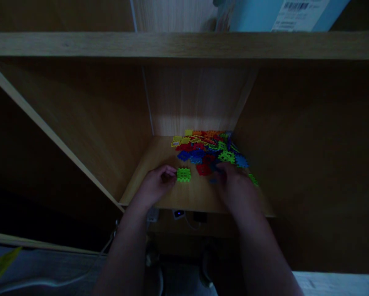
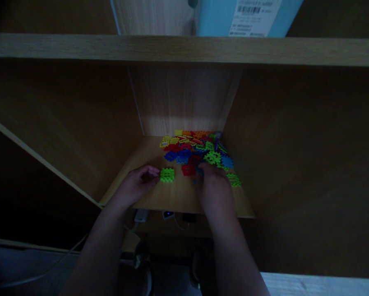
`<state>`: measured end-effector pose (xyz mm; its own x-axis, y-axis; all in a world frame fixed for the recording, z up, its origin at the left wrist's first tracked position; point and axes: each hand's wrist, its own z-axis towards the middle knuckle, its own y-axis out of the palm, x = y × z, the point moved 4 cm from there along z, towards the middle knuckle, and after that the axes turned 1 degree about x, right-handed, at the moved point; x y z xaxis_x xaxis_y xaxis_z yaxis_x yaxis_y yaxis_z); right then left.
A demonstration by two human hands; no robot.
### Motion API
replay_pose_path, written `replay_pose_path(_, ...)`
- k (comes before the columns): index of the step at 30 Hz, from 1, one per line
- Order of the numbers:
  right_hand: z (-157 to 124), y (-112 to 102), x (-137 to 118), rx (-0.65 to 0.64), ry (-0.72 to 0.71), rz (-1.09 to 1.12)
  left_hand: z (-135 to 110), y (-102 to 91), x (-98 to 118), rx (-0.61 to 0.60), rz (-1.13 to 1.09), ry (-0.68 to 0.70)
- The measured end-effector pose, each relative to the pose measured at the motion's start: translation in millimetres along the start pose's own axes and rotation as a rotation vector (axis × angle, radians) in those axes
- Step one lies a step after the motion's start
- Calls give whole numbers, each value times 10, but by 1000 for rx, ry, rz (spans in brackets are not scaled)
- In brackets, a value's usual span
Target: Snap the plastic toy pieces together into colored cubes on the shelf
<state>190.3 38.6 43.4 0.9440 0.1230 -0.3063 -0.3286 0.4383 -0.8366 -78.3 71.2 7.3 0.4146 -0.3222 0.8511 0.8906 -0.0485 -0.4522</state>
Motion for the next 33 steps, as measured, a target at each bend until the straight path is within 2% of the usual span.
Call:
replay_pose_path(3, 3, -147, 353, -30, 168, -225, 2, -4, 17, 6, 9, 3)
replay_pose_path(6, -36, -186, 620, -215, 241, -365, 7, -11, 31, 11, 37, 4)
replay_pose_path(9, -77, -189, 735, -369, 257, -420, 10, -17, 27, 19, 61, -5)
replay_pose_path(12, -94, -188, 730, -440, 222, -445, 11, -20, 22, 18, 67, -9)
replay_pose_path(15, -104, -180, 701, -432, 180, -416, 10, -24, 35, 14, 72, -2)
replay_pose_path(22, -101, -98, 744, -310, 105, -317, 6, -32, 69, 21, 89, 1)
replay_pose_path(29, -46, -73, 700, -358, 131, -238, 2, -27, 60, 16, 88, -3)
replay_pose_path(33, -34, -30, 685, -334, 72, -228, 9, -28, 61, 13, 86, -4)
